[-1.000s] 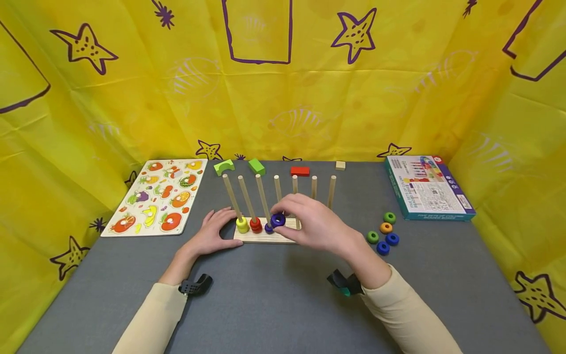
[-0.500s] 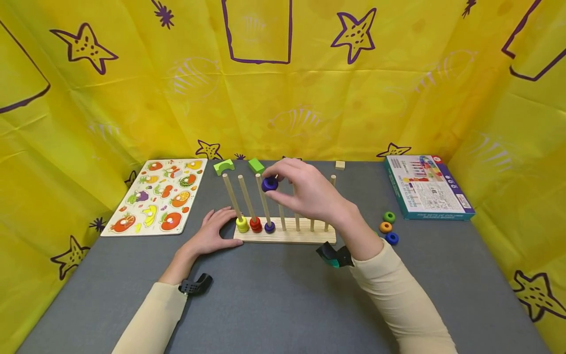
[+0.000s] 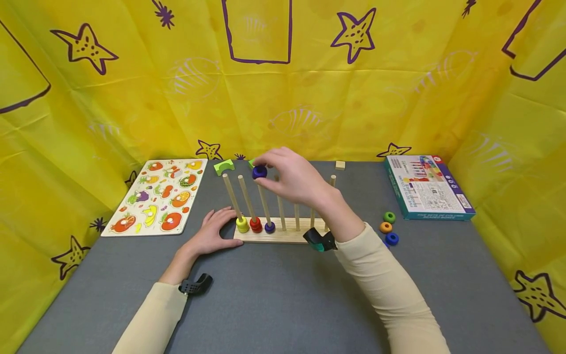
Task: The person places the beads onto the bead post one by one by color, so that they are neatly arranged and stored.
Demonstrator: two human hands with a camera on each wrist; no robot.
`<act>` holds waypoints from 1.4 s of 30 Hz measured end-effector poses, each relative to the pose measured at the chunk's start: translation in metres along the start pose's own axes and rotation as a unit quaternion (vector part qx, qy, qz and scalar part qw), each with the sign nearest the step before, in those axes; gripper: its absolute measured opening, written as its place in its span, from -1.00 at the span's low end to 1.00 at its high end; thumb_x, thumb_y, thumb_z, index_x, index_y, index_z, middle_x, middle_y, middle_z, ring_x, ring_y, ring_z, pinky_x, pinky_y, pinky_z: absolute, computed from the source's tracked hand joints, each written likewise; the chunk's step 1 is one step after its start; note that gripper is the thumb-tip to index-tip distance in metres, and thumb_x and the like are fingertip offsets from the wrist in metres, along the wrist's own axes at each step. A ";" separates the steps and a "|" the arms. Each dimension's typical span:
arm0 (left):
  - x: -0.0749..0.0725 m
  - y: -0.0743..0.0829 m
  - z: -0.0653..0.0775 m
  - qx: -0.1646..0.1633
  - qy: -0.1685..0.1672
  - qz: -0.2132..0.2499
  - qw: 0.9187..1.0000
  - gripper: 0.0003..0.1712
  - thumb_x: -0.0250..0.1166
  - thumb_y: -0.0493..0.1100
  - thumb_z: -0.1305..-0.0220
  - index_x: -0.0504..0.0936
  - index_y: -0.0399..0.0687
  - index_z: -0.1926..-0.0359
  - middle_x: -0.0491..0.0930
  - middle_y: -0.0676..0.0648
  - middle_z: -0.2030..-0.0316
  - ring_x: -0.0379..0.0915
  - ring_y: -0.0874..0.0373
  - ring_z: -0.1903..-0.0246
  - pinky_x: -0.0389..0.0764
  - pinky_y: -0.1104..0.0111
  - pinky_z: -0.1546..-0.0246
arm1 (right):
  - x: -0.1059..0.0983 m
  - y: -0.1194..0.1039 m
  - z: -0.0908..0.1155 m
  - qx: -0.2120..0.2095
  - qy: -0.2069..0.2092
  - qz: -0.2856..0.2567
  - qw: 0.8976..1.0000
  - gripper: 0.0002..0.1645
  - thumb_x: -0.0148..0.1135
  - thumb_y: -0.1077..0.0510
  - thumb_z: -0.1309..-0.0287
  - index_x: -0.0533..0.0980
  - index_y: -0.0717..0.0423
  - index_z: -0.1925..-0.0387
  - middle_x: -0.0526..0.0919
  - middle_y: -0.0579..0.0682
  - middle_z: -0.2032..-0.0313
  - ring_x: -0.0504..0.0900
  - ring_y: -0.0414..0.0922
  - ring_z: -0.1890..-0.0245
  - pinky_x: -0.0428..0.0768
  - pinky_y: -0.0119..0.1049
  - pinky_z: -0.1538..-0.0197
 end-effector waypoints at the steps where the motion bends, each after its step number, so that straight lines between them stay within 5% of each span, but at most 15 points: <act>1: 0.000 0.000 0.000 0.000 0.000 0.000 1.000 -0.13 0.51 0.20 -0.04 0.49 -0.08 -0.31 0.42 -0.15 -0.34 0.02 -0.14 -0.47 -0.27 -0.22 -0.39 | 0.001 0.001 -0.001 0.006 -0.007 0.005 1.000 -0.61 0.48 0.20 -0.17 0.64 0.16 -0.04 0.67 0.01 0.08 0.55 -0.03 0.04 0.57 -0.14 0.06; 13: 0.001 -0.001 0.000 0.003 0.002 0.000 1.000 -0.14 0.51 0.20 -0.04 0.49 -0.07 -0.31 0.43 -0.14 -0.34 0.03 -0.14 -0.47 -0.27 -0.22 -0.39 | 0.008 0.002 -0.007 0.022 -0.064 0.050 0.996 -0.59 0.45 0.09 -0.22 0.64 0.15 -0.07 0.70 -0.01 0.05 0.56 0.00 0.01 0.51 -0.12 -0.08; 21: 0.001 -0.001 0.000 0.001 -0.001 0.004 1.000 -0.13 0.51 0.20 -0.05 0.49 -0.08 -0.31 0.42 -0.16 -0.34 0.02 -0.15 -0.47 -0.27 -0.23 -0.39 | 0.001 -0.003 0.004 0.013 -0.036 0.018 0.999 -0.54 0.46 0.11 -0.21 0.62 0.13 -0.12 0.67 -0.03 -0.01 0.53 -0.05 0.01 0.51 -0.14 -0.06; 28: -0.002 0.001 -0.001 0.001 0.005 -0.001 1.000 -0.14 0.51 0.19 -0.05 0.49 -0.10 -0.31 0.44 -0.17 -0.32 0.05 -0.17 -0.45 -0.24 -0.25 -0.37 | -0.001 -0.020 0.028 -0.077 0.022 -0.009 0.997 -0.53 0.53 0.19 -0.10 0.62 0.18 -0.07 0.66 0.02 0.00 0.55 -0.05 -0.02 0.51 -0.13 -0.10; 33: -0.003 0.004 -0.001 -0.001 0.006 0.001 1.000 -0.15 0.51 0.19 -0.06 0.50 -0.12 -0.30 0.44 -0.19 -0.32 0.05 -0.18 -0.45 -0.24 -0.25 -0.37 | 0.014 -0.025 0.048 -0.103 0.015 -0.026 0.994 -0.52 0.54 0.19 -0.08 0.62 0.16 -0.06 0.65 -0.01 -0.01 0.55 -0.07 -0.08 0.51 -0.15 -0.16; 42: -0.001 0.002 -0.002 0.006 0.011 -0.006 1.000 -0.14 0.53 0.17 -0.03 0.50 -0.13 -0.30 0.44 -0.19 -0.31 0.07 -0.18 -0.44 -0.22 -0.26 -0.37 | 0.051 -0.013 0.077 -0.052 -0.032 -0.054 0.997 -0.53 0.52 0.14 -0.13 0.62 0.11 -0.08 0.65 -0.09 -0.03 0.54 -0.15 -0.06 0.54 -0.21 -0.12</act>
Point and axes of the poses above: each hand's wrist, its own z-axis away from the middle knuckle, its own x-axis out of the palm, y = z × x, the point moved 5 cm from there along -z, towards the middle knuckle
